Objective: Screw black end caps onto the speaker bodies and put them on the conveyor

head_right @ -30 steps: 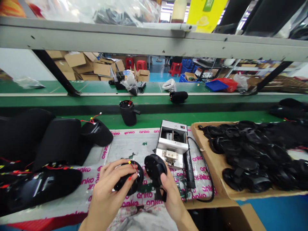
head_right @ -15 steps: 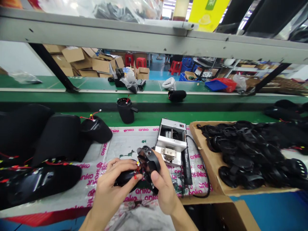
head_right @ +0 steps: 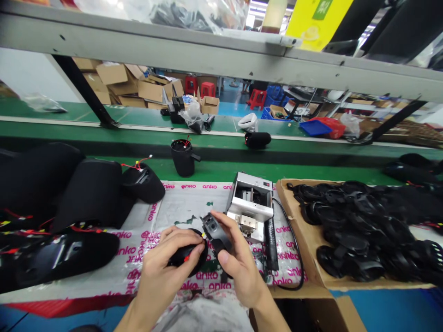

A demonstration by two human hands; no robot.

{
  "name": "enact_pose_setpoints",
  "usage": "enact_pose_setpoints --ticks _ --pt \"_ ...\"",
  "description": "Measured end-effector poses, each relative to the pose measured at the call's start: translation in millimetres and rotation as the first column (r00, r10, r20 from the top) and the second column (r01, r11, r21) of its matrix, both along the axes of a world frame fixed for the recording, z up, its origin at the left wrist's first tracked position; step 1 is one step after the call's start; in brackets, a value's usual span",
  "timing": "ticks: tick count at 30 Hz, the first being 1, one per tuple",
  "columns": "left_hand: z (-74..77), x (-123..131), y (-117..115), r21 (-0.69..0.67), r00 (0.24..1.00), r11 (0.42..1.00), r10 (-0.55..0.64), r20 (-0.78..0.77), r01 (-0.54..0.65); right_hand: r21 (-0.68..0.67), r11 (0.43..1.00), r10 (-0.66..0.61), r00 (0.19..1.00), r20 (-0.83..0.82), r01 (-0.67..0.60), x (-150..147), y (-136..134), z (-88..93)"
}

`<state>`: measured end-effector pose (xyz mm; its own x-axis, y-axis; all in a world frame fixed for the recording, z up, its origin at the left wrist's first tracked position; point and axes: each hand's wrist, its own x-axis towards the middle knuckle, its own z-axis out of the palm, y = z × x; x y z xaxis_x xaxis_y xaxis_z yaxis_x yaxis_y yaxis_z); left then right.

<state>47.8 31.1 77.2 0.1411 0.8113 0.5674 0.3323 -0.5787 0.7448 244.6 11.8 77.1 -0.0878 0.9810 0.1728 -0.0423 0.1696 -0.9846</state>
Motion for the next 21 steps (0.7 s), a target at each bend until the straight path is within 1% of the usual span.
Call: enact_pose_setpoints --ticks 3,7,10,12,17,19,21 --pt "3.0 2 1 0.017 1.0 1.0 -0.006 0.016 0.006 0.013 1.0 0.012 0.999 0.037 -0.012 2 -8 -2.3" --pt "5.4 5 0 0.036 1.0 0.999 0.004 0.025 -0.004 0.055 0.998 0.025 0.987 0.159 -0.034 5 -14 -8.6" --pt "4.9 7 -1 0.039 1.0 0.999 0.006 0.019 -0.006 0.027 0.999 0.016 0.974 0.226 -0.023 4 -11 -9.5" --pt "3.4 7 -2 0.038 1.0 0.999 0.004 0.013 -0.005 0.01 1.0 0.01 0.978 0.206 -0.012 2 -6 -6.3" --pt "-1.5 5 -3 -0.004 0.998 0.998 0.065 0.021 -0.065 0.02 1.0 0.011 0.999 0.043 -0.012 -3 2 3.4" --pt "-3.1 4 -3 -0.001 0.997 0.998 0.065 0.033 -0.065 0.027 1.0 -0.001 1.0 0.018 0.001 -3 2 2.1" --pt "-4.3 3 -3 0.008 0.998 0.999 0.041 0.046 -0.042 0.029 0.999 -0.016 1.0 0.005 0.016 -2 2 -1.7"
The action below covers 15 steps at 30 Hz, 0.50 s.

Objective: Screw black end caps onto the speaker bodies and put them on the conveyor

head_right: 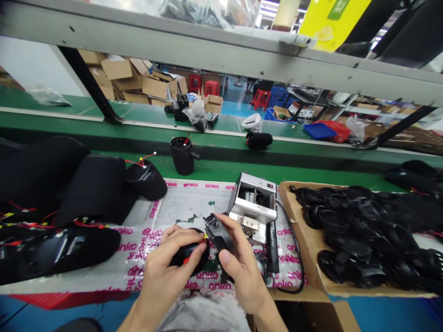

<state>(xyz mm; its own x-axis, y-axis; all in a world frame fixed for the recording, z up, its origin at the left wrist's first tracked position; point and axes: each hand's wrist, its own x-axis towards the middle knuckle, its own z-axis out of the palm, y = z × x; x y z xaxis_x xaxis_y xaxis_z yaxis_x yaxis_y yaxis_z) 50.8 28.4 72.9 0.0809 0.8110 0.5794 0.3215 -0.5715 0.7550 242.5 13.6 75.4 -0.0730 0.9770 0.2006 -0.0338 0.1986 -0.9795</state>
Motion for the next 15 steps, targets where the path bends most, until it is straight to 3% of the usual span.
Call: enact_pose_setpoints --ticks 10,15 --pt "1.5 1 2 0.007 0.998 0.998 -0.058 -0.009 0.058 0.019 0.996 0.088 0.991 0.099 -0.091 11 -1 1.9" --pt "0.2 -1 4 -0.032 0.993 0.993 -0.117 0.008 0.117 0.005 1.0 0.02 0.996 0.085 -0.021 14 -1 -13.6"
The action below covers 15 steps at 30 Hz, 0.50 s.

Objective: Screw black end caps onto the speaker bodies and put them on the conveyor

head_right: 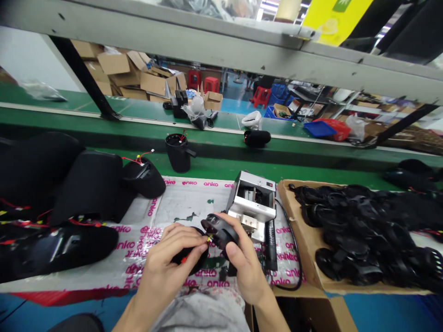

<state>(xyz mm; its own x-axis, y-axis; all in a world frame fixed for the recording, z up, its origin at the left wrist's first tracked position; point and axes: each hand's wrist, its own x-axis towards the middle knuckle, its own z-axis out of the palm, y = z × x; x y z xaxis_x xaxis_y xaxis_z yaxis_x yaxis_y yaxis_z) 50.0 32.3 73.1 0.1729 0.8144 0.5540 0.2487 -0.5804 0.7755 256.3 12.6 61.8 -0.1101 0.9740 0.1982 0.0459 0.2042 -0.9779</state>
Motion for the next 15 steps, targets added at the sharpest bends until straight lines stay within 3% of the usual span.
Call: enact_pose_setpoints --ticks 3,8,12,15 --pt "-0.8 0 0 -0.047 0.999 0.999 0.017 0.033 -0.015 0.003 1.0 0.01 1.0 -0.014 -0.01 -4 -4 -6.4" --pt "-0.2 -4 -2 -0.129 0.998 0.991 0.037 0.049 -0.03 -0.017 0.995 0.095 0.994 0.048 -0.094 -9 -7 0.0" --pt "0.9 -26 1 -0.114 0.992 0.986 -0.123 -0.022 0.12 -0.064 0.995 0.073 0.997 0.001 -0.072 -10 -10 -0.9" --pt "2.4 -42 5 0.01 0.97 0.974 -0.226 -0.091 0.228 -0.102 0.995 0.017 0.999 -0.044 -0.021 -12 -12 -6.0"
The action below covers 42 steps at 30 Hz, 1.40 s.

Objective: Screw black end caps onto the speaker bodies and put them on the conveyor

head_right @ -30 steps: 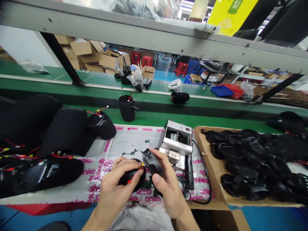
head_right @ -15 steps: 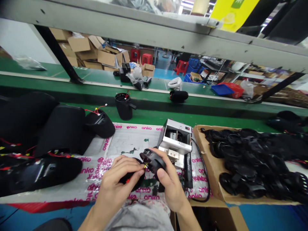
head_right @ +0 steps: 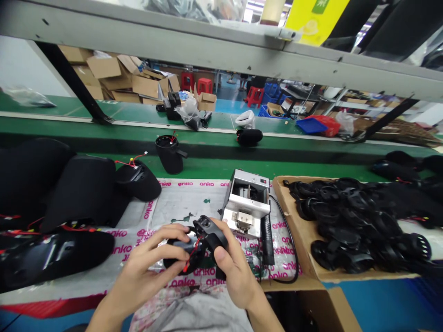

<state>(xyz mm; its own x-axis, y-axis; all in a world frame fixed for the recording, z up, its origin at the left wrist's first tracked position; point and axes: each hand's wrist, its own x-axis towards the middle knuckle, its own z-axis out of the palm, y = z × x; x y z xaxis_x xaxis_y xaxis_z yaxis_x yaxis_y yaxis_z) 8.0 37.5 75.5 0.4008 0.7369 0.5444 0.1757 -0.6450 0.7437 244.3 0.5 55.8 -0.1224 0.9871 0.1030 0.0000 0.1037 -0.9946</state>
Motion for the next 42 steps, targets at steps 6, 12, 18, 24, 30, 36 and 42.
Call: enact_pose_setpoints --ticks 6,12,18,24,30,36,42 --pt "2.8 3 3 0.204 0.99 0.976 -0.043 -0.134 0.07 -0.015 1.0 -0.003 1.0 -0.025 0.003 -3 0 -1.9" --pt "3.9 19 1 0.234 0.993 0.965 0.117 0.011 -0.116 -0.083 0.995 -0.061 0.995 -0.079 0.055 -5 -6 -7.5" --pt "7.7 30 -4 0.15 0.971 0.96 0.239 -0.005 -0.236 -0.029 0.999 -0.045 0.985 -0.168 0.041 -11 -11 -4.1" --pt "12.5 32 -2 0.136 0.979 0.973 0.196 -0.058 -0.187 0.09 0.996 -0.028 0.998 0.056 0.023 -9 -9 4.1" --pt "4.1 17 1 0.148 0.976 0.972 0.2 -0.088 -0.185 0.044 0.999 -0.022 0.999 0.046 0.02 -7 -12 8.9" --pt "-9.1 19 -7 0.034 0.964 0.965 0.26 -0.051 -0.259 0.252 0.965 -0.149 0.945 0.291 0.074 -31 -11 9.4" --pt "-34.2 14 -27 -0.387 0.937 0.898 0.298 0.181 -0.211 0.405 0.881 -0.417 0.807 0.418 0.246 -61 -12 1.8"
